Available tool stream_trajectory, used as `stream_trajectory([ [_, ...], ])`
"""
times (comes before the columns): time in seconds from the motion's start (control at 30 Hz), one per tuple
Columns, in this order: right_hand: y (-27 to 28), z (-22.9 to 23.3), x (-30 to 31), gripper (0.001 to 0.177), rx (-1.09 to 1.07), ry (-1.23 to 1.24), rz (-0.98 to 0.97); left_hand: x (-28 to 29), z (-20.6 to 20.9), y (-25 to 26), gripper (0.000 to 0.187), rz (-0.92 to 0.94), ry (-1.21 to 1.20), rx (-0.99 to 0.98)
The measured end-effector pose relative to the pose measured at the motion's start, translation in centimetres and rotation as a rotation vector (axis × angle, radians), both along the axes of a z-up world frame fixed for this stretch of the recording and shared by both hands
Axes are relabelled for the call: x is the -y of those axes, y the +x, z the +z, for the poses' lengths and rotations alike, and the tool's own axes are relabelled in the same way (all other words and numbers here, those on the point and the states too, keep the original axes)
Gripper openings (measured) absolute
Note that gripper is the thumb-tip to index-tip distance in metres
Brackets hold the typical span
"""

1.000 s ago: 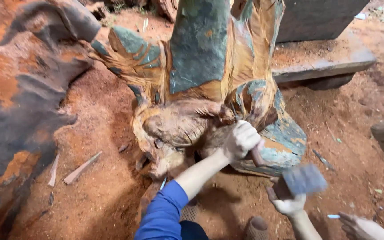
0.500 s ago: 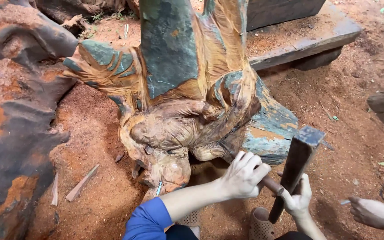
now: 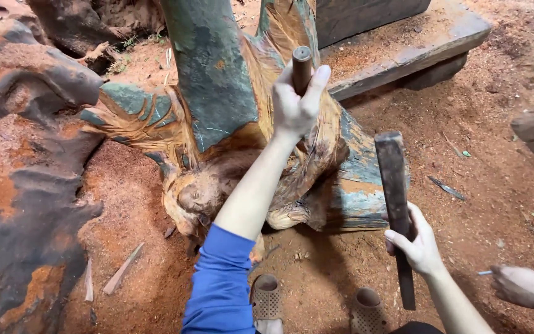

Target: Carving intricate patterns into a large wooden stump using a hand chisel and a mallet.

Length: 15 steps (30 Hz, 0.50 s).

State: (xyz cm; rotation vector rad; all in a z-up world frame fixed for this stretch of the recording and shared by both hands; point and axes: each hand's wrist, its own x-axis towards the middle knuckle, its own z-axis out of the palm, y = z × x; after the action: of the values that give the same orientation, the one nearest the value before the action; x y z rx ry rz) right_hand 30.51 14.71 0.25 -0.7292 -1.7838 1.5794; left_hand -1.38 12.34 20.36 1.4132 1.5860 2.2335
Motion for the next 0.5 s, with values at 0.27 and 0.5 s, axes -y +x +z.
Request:
stream_trajectory([
  [0.27, -2.0, 3.4, -0.8, 0.053, -0.158, 0.013, 0.033, -2.2, -1.5, 0.3, 0.035, 0.073, -0.019, -0.138],
  [0.5, -6.0, 22.1, -5.1, 0.087, -0.046, 0.362, 0.012, -4.6, -0.9, -1.0, 0.038, 0.058, -0.122, -0.062],
])
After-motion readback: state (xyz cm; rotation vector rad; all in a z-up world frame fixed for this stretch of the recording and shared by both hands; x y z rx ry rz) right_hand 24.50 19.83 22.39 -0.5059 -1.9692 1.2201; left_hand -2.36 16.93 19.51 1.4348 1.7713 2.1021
